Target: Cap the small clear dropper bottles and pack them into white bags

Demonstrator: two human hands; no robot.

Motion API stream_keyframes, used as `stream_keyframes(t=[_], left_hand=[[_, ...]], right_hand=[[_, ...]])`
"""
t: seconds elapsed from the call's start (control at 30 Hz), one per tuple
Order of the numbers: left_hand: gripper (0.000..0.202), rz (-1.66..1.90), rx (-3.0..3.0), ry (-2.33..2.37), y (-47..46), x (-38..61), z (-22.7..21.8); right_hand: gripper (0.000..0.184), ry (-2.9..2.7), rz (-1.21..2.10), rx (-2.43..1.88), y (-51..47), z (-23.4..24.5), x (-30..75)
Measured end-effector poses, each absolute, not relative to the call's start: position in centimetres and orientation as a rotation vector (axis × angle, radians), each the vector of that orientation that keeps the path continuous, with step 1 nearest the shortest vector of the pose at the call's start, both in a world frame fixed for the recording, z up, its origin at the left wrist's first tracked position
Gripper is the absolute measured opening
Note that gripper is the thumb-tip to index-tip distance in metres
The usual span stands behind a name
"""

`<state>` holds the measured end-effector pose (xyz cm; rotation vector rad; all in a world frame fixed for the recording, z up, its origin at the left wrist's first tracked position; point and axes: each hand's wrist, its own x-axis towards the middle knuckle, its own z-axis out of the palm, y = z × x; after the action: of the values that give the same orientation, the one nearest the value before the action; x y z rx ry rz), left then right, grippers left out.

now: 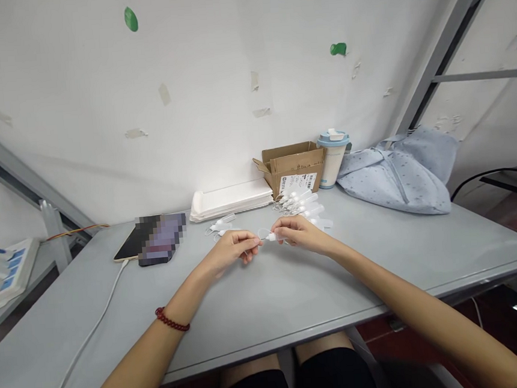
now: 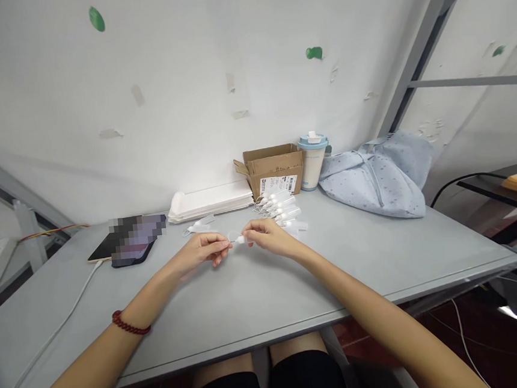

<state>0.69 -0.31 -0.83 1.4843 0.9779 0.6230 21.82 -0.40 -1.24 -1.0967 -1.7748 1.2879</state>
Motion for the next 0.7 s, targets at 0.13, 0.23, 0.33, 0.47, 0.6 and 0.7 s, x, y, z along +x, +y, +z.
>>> stream_keyframes(t=[0.13,0.23,0.33,0.47,0.6,0.7], left_hand=[[0.03,0.614,1.483,0.969,-0.36,0.71,-0.84],[0.03,0.619,1.485,0.971,-0.36,0.73,-0.86],[0.03,0.62,1.478,0.98,-0.34,0.75,-0.88],[0.03,0.62,1.481,0.972,-0.3,0.71,-0.98],[0.029,0.612,1.484,0.972,-0.33,0.7,-1.05],[0.029,0.612,1.482,0.972,-0.39,0.77,-0.99]], right_hand=[[0.018,-1.814,1.263,-1.097,-0.44,-1.12,21.78],[0.017,-1.842,1.246,-1.09,-0.47,-1.04,21.81],[0.018,-1.86,1.209,-1.098,-0.52,-1.0,21.87],[0.018,-1.875,1.183,-1.113,-0.6,-0.91,21.83],[0.018,-1.887,1.174,-1.118,-0.67,-0.84,21.75],[0.018,-1.883,1.174,-1.115,-0.62,-0.95,21.78]])
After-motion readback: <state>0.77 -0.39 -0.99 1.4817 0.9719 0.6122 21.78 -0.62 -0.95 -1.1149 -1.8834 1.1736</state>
